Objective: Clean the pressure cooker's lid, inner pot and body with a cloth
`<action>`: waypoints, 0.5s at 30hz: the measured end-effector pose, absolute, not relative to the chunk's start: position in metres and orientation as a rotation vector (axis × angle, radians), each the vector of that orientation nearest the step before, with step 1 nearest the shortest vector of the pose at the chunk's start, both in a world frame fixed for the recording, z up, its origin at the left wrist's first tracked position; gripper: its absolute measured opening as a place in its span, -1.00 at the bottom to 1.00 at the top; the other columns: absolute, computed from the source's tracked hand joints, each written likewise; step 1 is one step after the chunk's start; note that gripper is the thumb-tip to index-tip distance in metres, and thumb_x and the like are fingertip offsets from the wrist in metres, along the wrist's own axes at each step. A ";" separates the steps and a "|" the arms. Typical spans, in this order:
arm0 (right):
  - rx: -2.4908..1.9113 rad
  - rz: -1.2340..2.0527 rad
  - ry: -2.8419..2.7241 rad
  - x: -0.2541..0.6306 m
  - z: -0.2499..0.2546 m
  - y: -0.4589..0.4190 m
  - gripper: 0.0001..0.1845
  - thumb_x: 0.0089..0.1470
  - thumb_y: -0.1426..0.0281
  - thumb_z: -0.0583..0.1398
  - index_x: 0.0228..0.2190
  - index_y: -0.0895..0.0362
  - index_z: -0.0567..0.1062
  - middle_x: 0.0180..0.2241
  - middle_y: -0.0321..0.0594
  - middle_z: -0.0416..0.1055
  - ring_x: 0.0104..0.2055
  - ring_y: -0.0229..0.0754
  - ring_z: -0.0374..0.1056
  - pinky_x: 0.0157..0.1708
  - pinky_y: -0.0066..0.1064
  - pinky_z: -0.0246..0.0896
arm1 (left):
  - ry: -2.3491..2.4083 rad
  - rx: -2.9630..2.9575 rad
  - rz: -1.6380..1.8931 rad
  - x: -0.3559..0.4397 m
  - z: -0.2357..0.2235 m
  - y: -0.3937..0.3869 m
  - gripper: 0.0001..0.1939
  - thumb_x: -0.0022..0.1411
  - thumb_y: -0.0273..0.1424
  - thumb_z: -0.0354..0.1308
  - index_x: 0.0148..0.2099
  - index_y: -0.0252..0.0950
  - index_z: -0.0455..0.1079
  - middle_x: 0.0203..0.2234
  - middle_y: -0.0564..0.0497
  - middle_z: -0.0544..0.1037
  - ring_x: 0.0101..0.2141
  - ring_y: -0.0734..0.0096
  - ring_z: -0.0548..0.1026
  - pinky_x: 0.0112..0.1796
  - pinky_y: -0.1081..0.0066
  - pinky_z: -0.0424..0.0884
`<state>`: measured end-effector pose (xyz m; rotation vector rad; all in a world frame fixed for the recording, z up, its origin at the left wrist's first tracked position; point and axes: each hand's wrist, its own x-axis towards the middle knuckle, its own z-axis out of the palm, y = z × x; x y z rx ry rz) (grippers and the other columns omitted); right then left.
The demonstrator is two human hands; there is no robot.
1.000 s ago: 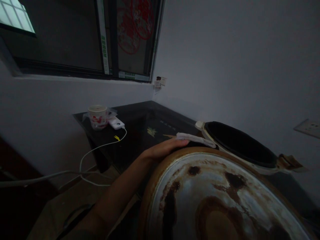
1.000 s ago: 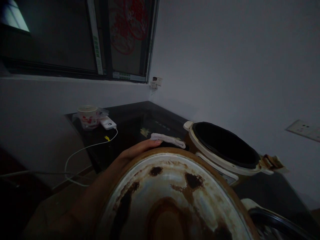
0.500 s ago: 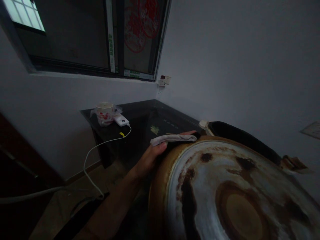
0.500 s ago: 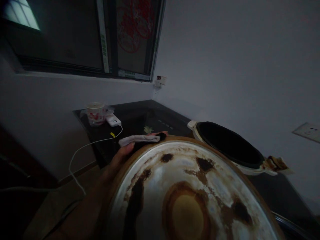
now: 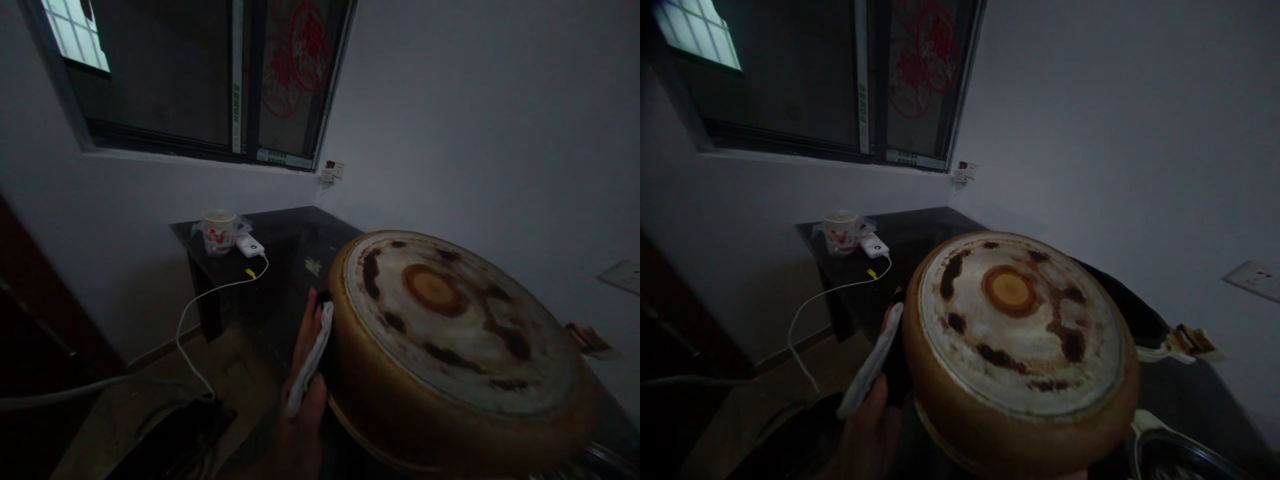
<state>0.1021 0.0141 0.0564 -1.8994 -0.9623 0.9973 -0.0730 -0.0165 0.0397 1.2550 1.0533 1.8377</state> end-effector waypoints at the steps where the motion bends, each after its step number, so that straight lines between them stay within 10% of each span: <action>1: -1.805 1.033 -0.936 0.094 0.058 0.020 -0.44 0.03 0.09 0.24 0.04 0.03 0.38 -0.01 -0.12 0.37 -0.03 0.01 0.33 -0.34 -0.15 0.41 | 1.100 1.312 1.901 -0.068 0.039 -0.019 -0.51 0.35 -0.19 -0.12 0.30 0.11 0.09 0.25 0.17 0.25 0.31 0.17 -0.01 0.22 0.18 0.11; 7: -1.193 1.242 -0.641 0.051 0.079 0.030 -0.29 0.09 -0.14 -0.15 -0.02 -0.05 0.49 -0.10 -0.21 0.53 0.00 -0.09 0.40 -0.04 -0.07 0.29 | 1.242 1.660 2.226 -0.061 0.051 -0.010 -0.41 0.38 -0.32 -0.14 0.37 0.12 -0.21 0.37 0.34 -0.36 0.34 0.28 -0.31 0.28 0.24 -0.19; 15: -0.799 1.414 -0.411 0.054 0.047 0.022 -0.45 0.03 -0.11 0.11 -0.07 -0.09 0.51 -0.14 -0.26 0.55 0.07 -0.03 0.36 0.12 0.03 0.14 | 1.044 0.800 2.041 -0.102 0.058 0.026 -0.44 0.32 -0.09 -0.04 0.32 -0.08 0.10 0.29 0.09 0.18 0.30 0.21 0.02 0.27 0.23 -0.06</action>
